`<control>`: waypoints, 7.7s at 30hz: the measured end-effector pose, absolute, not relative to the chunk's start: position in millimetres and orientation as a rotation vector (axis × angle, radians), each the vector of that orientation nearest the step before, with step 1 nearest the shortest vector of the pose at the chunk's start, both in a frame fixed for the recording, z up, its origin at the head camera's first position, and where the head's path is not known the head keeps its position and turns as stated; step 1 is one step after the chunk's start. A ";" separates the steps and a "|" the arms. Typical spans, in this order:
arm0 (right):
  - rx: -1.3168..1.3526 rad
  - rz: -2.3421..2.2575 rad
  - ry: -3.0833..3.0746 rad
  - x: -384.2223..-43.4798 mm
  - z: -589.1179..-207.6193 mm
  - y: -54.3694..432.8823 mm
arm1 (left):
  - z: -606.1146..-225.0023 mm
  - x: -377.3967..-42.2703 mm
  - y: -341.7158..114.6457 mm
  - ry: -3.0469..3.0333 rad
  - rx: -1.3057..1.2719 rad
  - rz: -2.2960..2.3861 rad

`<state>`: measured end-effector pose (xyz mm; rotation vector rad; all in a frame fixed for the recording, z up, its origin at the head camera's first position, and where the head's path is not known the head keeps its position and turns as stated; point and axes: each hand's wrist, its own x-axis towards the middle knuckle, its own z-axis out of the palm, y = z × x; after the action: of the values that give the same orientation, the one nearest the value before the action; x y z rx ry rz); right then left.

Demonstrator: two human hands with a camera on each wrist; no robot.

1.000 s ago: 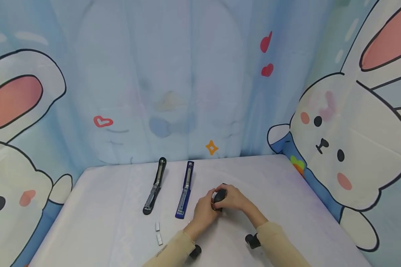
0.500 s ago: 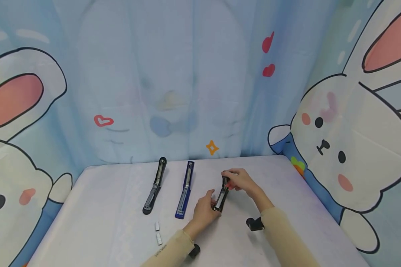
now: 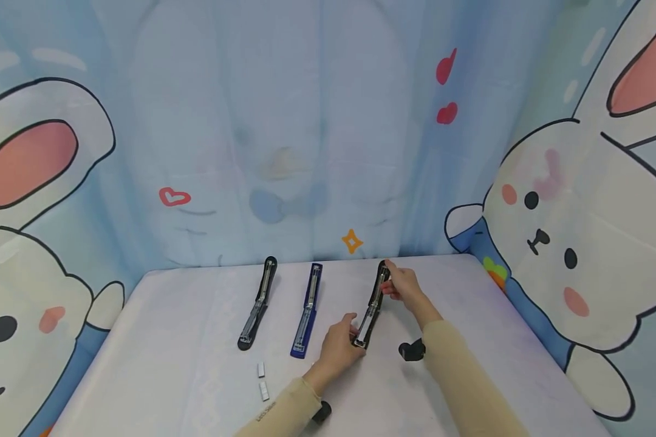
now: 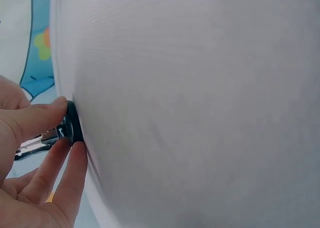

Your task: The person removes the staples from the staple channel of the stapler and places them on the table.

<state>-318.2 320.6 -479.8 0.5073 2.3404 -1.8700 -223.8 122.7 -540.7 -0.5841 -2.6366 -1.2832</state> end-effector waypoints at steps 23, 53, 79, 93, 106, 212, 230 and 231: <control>0.057 -1.384 2.879 -265.3 -509.2 283.4 | -544.1 -220.2 119.4 -2.641 -0.573 -1.344; 0.101 -1.398 2.686 -265.6 -515.4 293.4 | -548.6 -226.5 121.0 -2.627 -0.590 -1.400; 0.159 -1.355 2.408 -238.8 -510.1 350.5 | -540.2 -230.4 119.3 -2.611 -0.604 -1.335; -0.058 -1.463 2.727 -247.6 -506.2 310.6 | -539.5 -228.4 118.3 -2.585 -0.646 -1.339; -0.272 -1.386 2.744 -242.1 -512.3 288.6 | -546.9 -218.9 116.4 -2.605 -0.624 -1.369; -0.439 -1.211 2.533 -230.0 -517.9 320.8 | -545.0 -221.3 119.3 -2.644 -0.851 -0.878; -0.365 -1.193 2.613 -236.2 -514.5 325.2 | -543.9 -224.7 116.6 -2.698 -0.872 -0.974; -0.358 -1.195 2.630 -236.6 -513.2 325.0 | -543.9 -225.2 115.9 -2.712 -0.878 -0.988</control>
<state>-236.6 325.0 -513.2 -0.3576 2.6296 -1.1954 -225.2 115.9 -543.9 -0.8777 -2.7124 -0.9883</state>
